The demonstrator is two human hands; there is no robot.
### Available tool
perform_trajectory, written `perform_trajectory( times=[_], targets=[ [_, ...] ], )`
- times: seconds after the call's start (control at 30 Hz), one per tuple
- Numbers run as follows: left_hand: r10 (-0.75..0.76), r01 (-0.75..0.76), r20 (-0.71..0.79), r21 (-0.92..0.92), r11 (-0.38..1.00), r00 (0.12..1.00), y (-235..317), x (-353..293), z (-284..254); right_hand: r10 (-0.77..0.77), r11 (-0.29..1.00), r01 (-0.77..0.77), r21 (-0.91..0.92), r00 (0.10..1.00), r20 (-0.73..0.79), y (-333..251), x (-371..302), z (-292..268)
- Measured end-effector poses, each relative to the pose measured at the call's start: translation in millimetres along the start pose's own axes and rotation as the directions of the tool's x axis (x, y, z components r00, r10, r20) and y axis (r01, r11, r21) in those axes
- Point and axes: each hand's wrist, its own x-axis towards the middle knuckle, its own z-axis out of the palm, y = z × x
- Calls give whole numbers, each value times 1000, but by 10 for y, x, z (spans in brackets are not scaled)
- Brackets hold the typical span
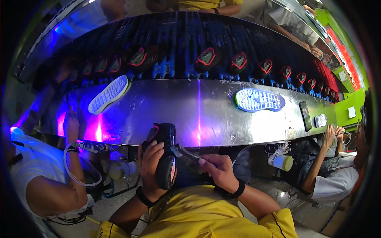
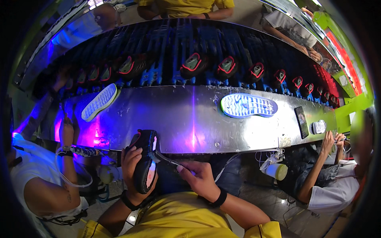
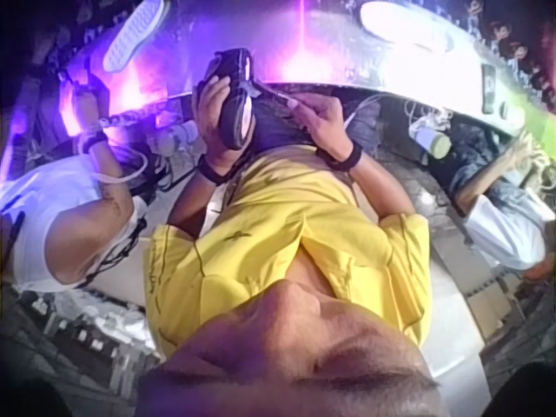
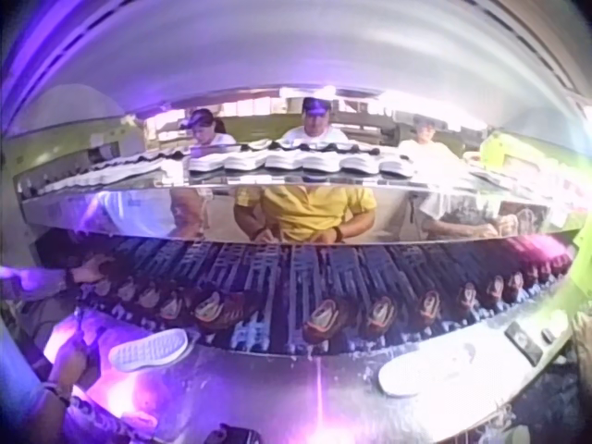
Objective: The recorder is applying a liquid adhesive/glue to the seams and soles of athletic shoes using a small brush at a manufacturing station.
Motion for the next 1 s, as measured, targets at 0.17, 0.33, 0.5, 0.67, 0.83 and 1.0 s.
perform_trajectory(
  times=[0.17,0.33,0.5,0.67,0.83,1.0],
  targets=[
    [12,-12,16,-8,1000,1000,-25,-32,-14,-150,985,145,-97,988,-47,-108,159,24],
    [-10,10,21,-11,1000,1000,-10,-1,-33,-3,996,11,-88,996,95,-227,3,-105],
    [-13,12,34,27,1000,999,74,62,-49,-45,994,55,-93,994,100,-232,-190,-174],
    [-48,44,60,72,996,997,177,184,-61,-142,989,143,-47,990,23,-178,-255,-125],
    [-49,43,50,106,993,998,234,293,-56,-224,974,224,-36,975,5,-180,-312,-99],
    [-59,57,7,129,990,998,327,446,-17,-349,934,346,-89,937,-18,-170,-355,-114]
  ],
)
